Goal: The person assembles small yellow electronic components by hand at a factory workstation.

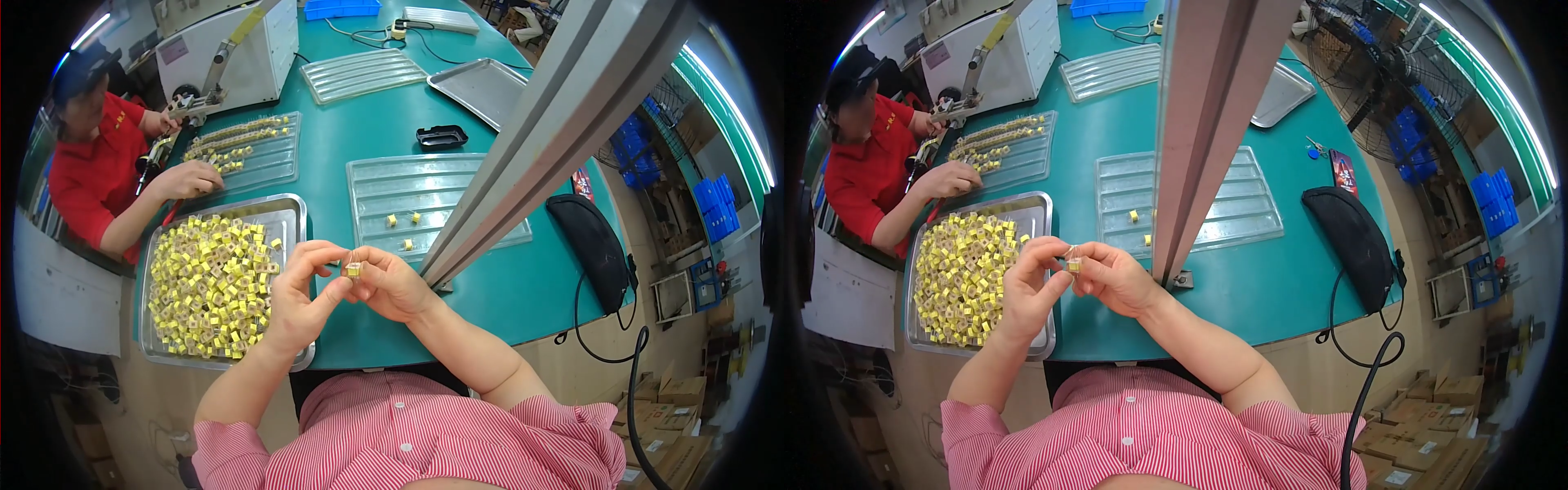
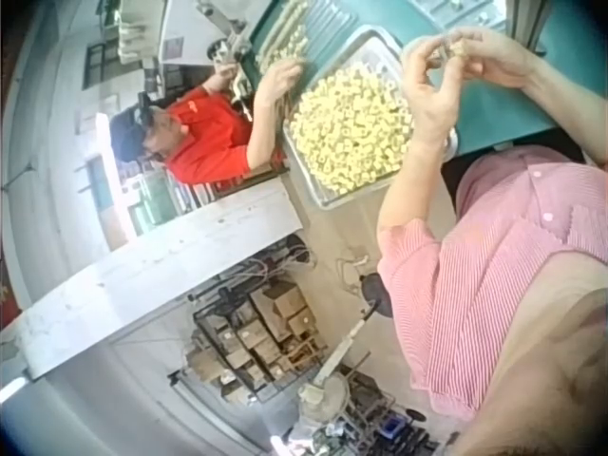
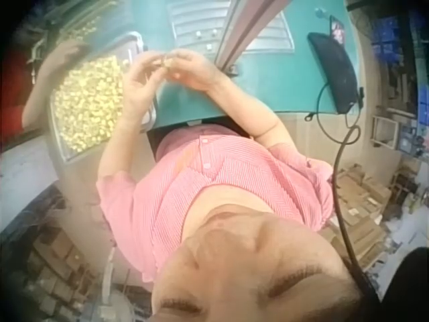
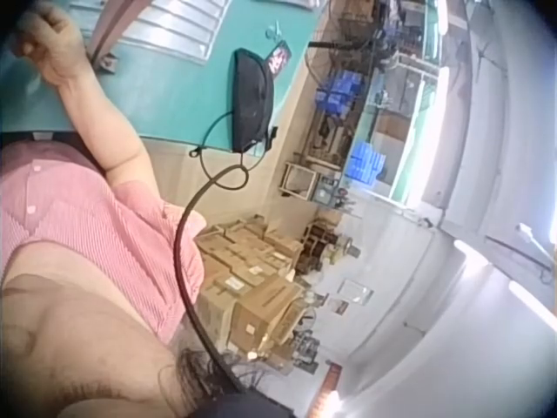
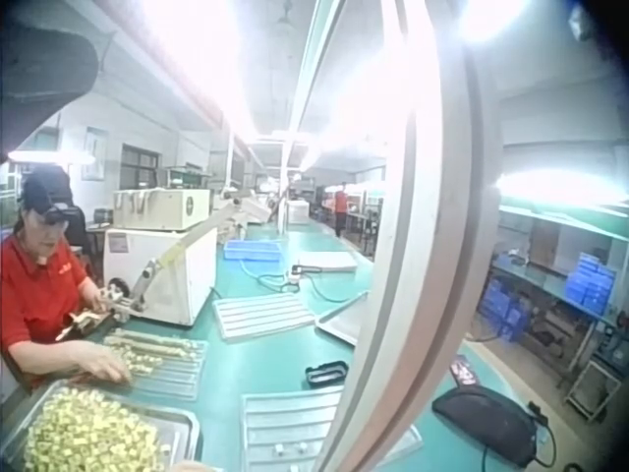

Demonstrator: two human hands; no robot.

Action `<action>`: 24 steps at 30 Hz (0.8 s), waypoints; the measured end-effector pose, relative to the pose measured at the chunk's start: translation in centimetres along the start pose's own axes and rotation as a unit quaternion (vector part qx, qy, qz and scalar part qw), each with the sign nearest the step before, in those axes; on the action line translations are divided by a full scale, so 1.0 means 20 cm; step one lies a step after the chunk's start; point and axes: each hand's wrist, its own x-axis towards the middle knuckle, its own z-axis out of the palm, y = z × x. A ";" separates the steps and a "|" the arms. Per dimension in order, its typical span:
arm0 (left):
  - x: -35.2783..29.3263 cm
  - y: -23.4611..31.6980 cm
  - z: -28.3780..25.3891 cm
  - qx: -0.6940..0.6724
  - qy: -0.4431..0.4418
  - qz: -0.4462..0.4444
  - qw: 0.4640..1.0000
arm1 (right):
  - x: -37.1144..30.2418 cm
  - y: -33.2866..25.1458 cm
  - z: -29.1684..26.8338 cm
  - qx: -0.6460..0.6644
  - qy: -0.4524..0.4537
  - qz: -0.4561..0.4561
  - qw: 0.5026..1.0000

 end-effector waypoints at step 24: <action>0.02 -0.01 -0.03 0.097 0.026 0.088 0.991 | 0.00 0.01 -0.01 0.006 -0.005 0.000 1.000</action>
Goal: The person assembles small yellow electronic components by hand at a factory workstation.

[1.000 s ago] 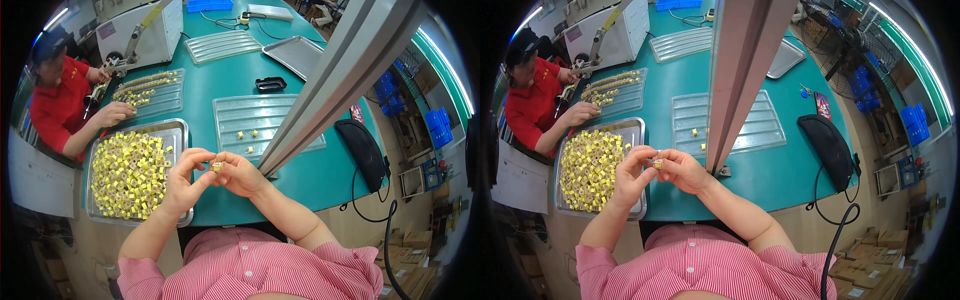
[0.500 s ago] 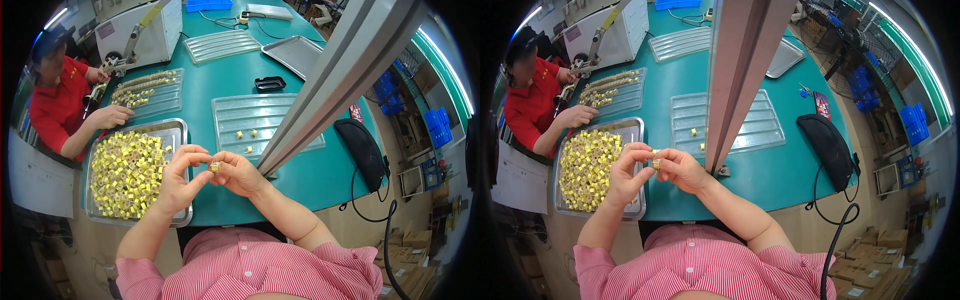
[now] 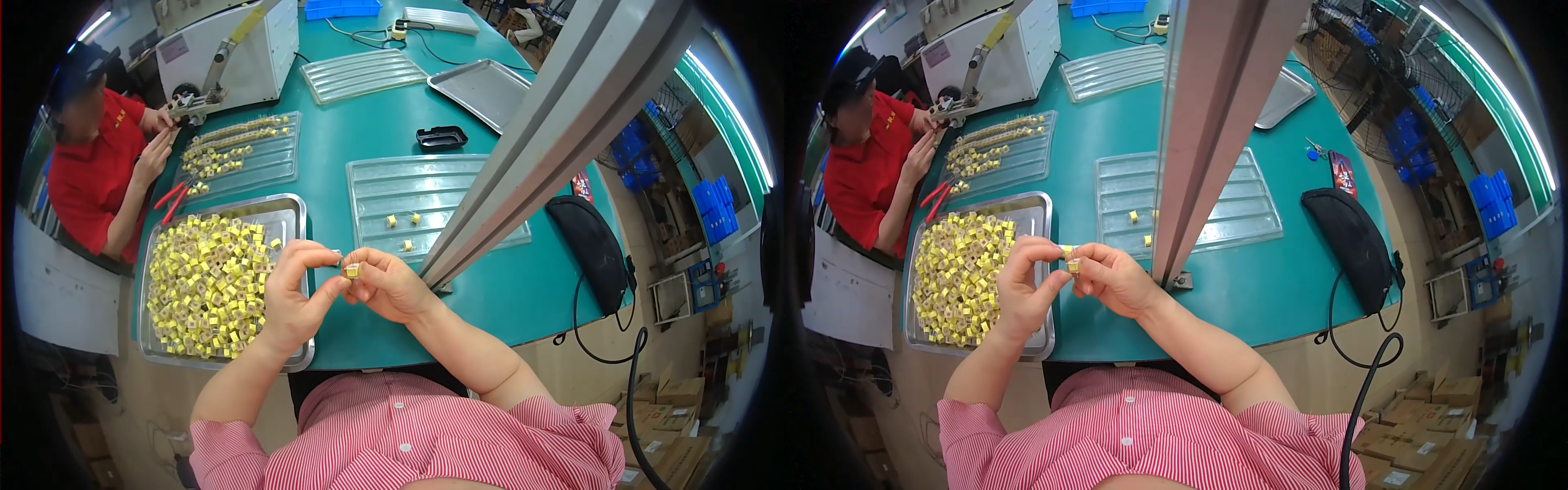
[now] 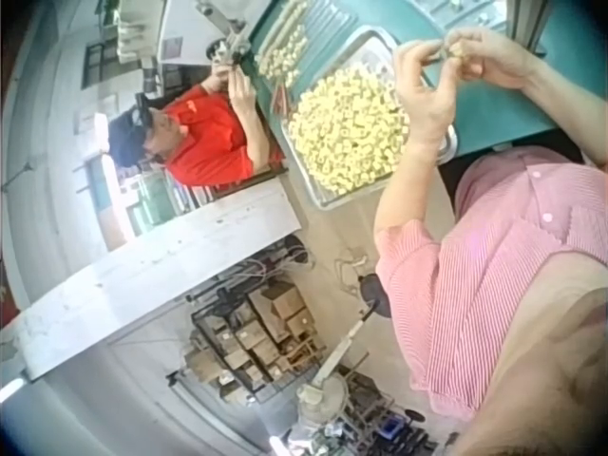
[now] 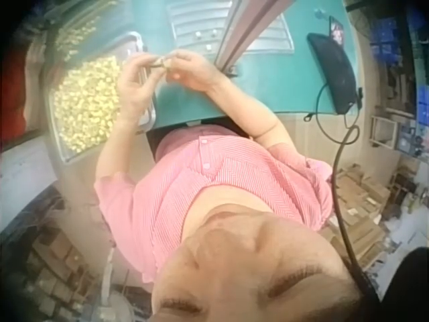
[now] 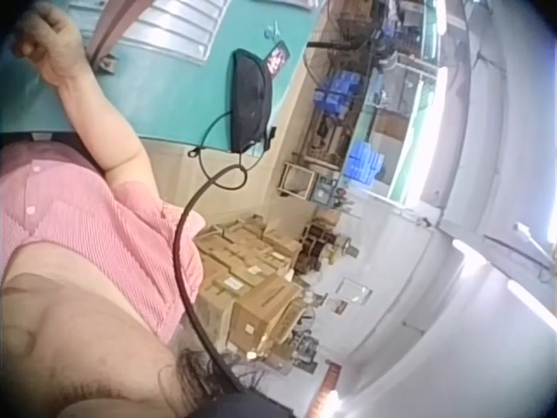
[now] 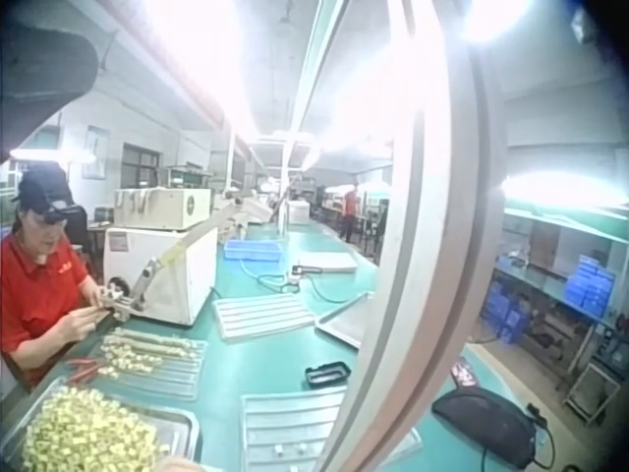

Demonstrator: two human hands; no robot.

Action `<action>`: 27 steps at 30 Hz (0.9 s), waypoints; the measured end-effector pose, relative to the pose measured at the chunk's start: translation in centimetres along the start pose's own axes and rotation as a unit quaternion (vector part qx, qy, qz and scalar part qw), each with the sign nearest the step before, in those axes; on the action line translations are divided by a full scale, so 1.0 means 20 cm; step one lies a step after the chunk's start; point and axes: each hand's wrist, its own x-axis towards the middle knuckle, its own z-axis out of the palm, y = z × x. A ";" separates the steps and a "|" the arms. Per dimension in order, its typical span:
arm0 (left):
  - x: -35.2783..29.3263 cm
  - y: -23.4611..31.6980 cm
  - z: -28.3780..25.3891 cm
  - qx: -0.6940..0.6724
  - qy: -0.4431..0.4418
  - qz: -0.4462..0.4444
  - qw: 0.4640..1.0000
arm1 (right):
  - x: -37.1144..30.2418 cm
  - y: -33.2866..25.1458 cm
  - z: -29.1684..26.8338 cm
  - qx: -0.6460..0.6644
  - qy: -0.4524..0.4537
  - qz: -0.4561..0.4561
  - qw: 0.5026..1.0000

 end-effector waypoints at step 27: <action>-0.04 0.00 0.06 -0.311 -0.005 -0.201 0.929 | 0.00 0.00 0.00 0.019 -0.013 -0.012 1.000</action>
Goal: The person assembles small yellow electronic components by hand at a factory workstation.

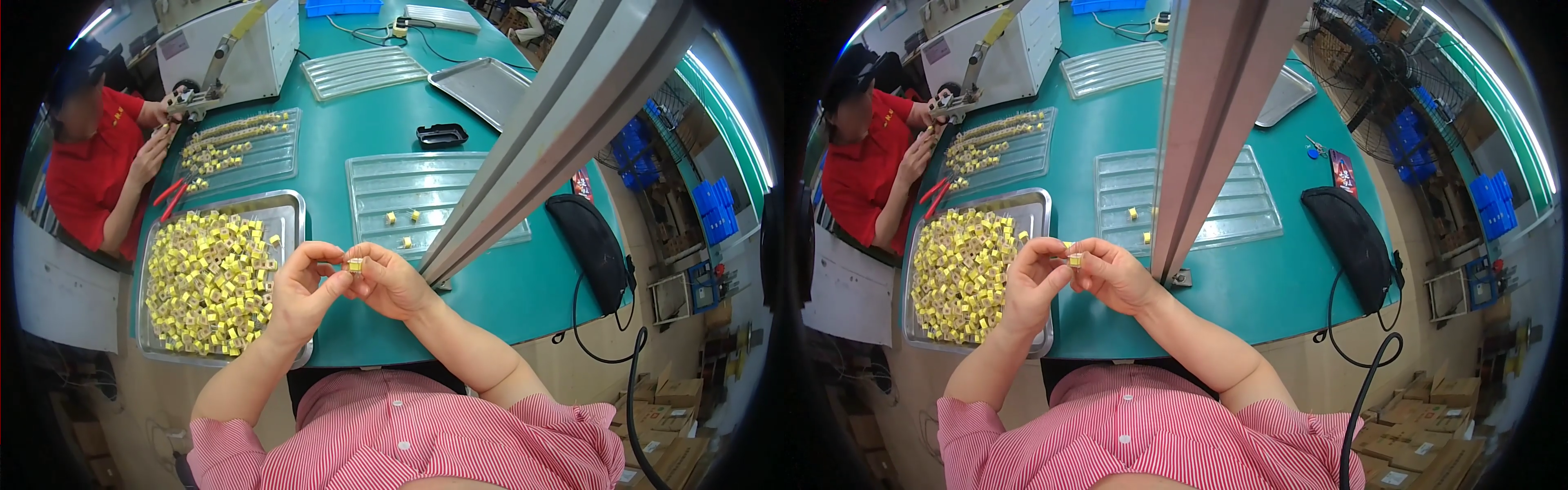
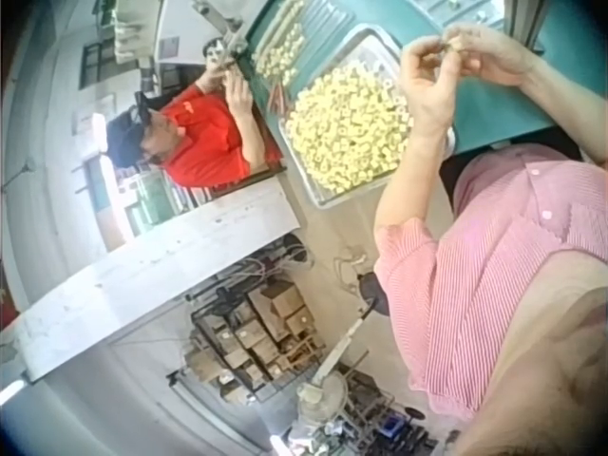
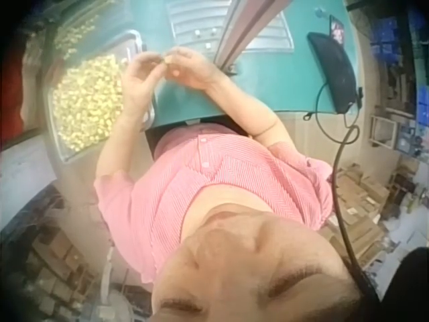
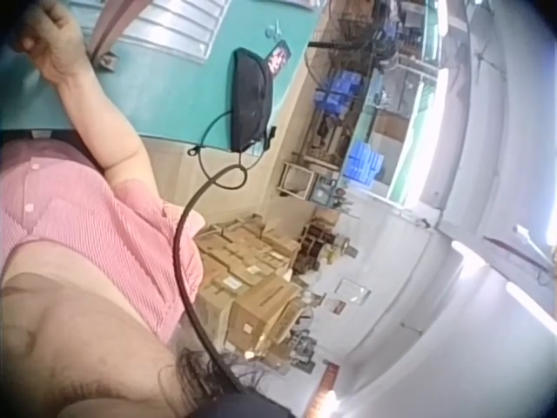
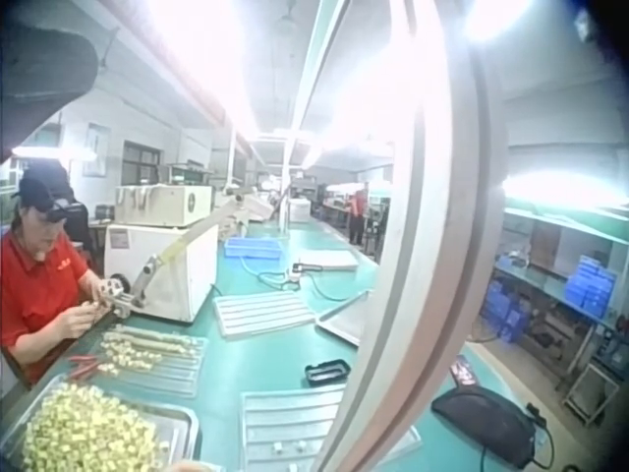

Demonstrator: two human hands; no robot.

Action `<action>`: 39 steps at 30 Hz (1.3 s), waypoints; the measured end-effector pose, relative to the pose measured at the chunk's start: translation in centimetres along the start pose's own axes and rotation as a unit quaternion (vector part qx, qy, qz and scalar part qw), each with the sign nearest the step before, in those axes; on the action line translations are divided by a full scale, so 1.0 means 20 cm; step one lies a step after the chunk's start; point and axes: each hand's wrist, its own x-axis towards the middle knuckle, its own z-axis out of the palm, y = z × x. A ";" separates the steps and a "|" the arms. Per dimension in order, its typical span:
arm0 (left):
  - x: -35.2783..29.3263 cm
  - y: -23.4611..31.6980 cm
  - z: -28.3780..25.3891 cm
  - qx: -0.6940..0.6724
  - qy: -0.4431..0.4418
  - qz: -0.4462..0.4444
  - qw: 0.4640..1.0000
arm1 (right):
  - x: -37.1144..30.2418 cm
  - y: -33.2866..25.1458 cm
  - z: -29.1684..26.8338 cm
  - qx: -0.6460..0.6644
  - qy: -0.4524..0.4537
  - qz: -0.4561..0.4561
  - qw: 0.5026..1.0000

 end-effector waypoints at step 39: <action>0.02 0.11 0.04 0.599 0.031 0.417 0.683 | 0.00 0.00 0.00 -0.047 0.048 -0.030 0.997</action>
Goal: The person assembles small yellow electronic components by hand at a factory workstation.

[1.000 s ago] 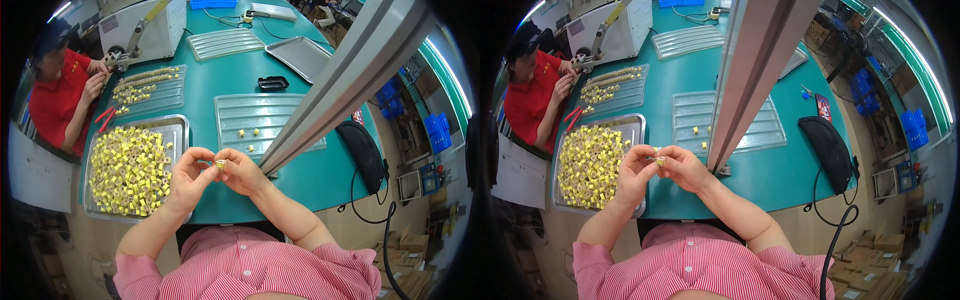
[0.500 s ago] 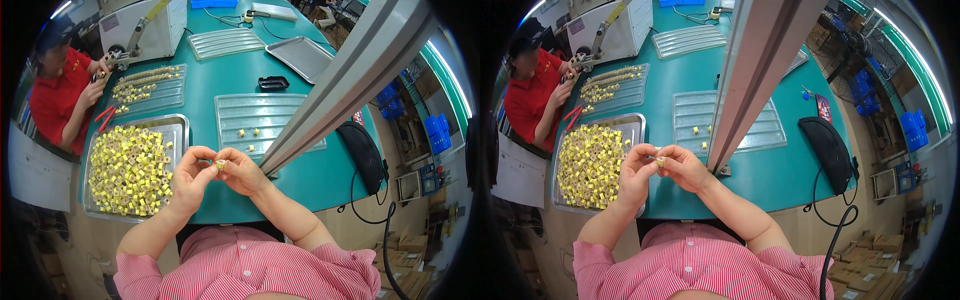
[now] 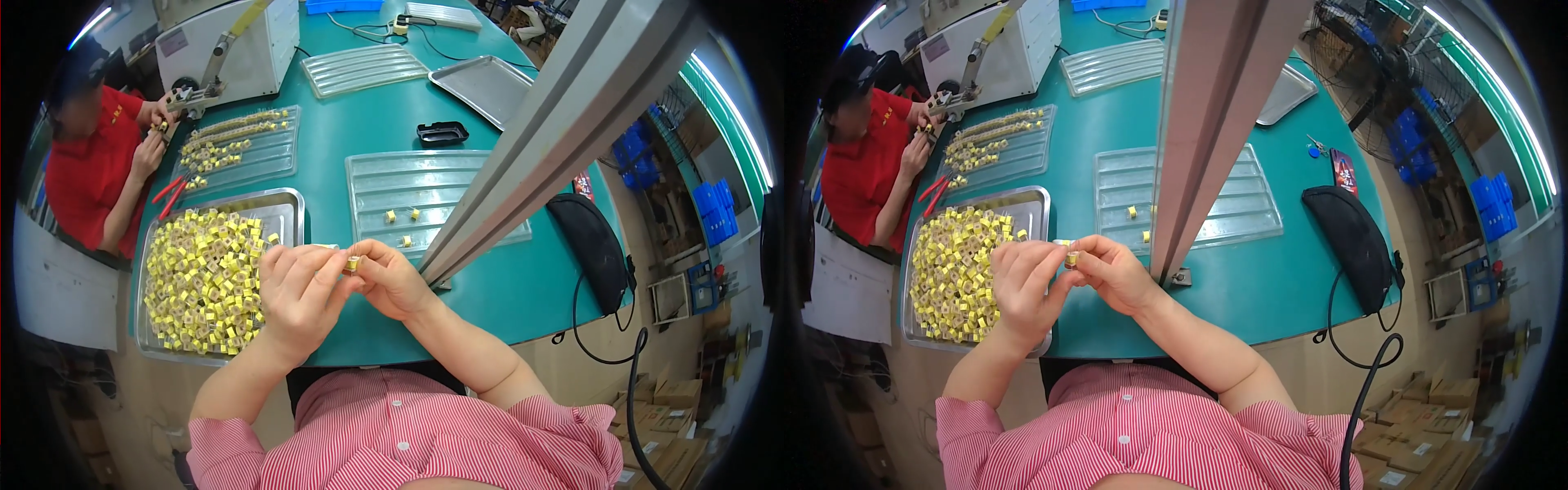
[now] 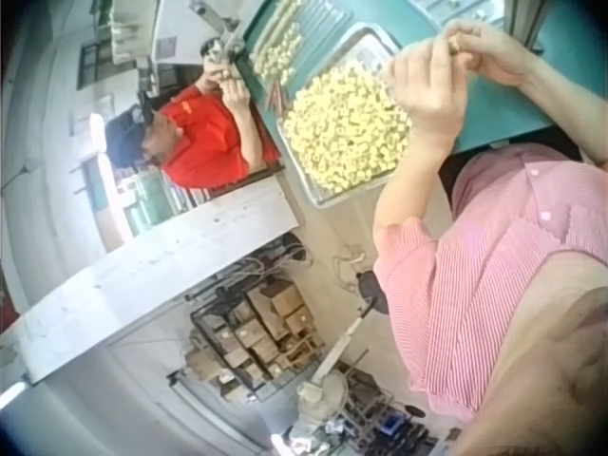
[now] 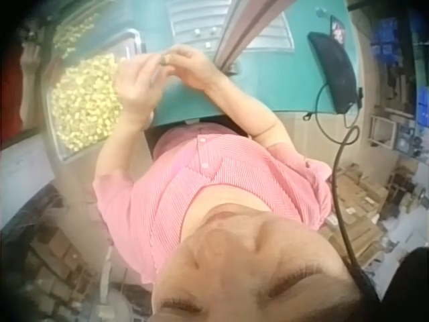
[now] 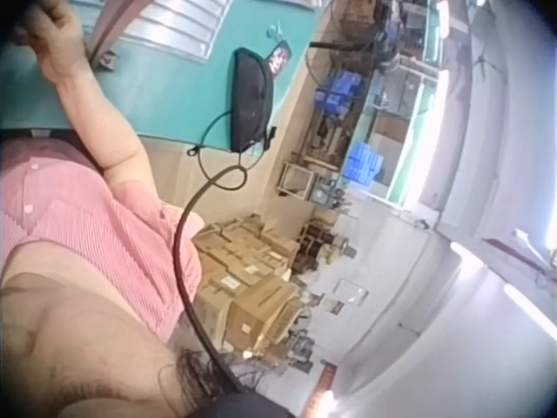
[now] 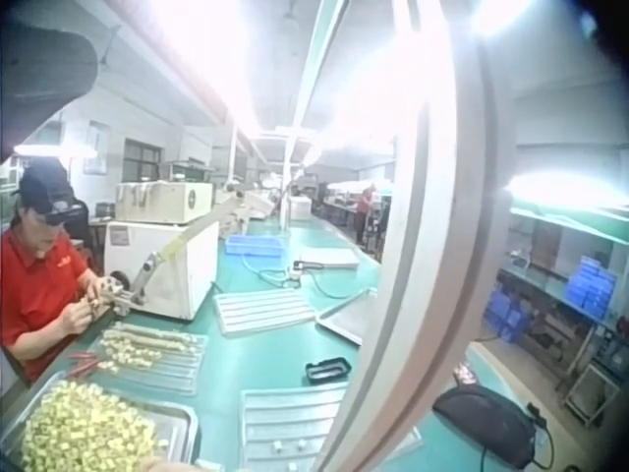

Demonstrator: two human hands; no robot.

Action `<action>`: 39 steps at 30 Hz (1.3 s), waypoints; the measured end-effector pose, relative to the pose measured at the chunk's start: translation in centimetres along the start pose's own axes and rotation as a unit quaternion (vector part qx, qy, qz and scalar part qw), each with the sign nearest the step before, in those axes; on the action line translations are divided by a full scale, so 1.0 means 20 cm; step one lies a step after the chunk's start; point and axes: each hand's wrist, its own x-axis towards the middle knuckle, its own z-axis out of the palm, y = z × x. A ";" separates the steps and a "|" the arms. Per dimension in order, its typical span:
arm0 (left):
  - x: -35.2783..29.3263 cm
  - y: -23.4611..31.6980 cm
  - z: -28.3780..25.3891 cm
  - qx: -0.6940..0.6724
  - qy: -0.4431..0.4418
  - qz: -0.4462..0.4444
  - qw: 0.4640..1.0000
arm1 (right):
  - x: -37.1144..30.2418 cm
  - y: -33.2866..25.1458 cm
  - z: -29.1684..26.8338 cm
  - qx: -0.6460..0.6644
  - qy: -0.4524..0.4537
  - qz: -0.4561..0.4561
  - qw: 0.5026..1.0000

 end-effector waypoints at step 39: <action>-0.03 0.00 -0.02 -0.425 -0.066 -0.329 0.841 | -0.01 -0.01 0.02 -0.023 -0.048 0.021 0.998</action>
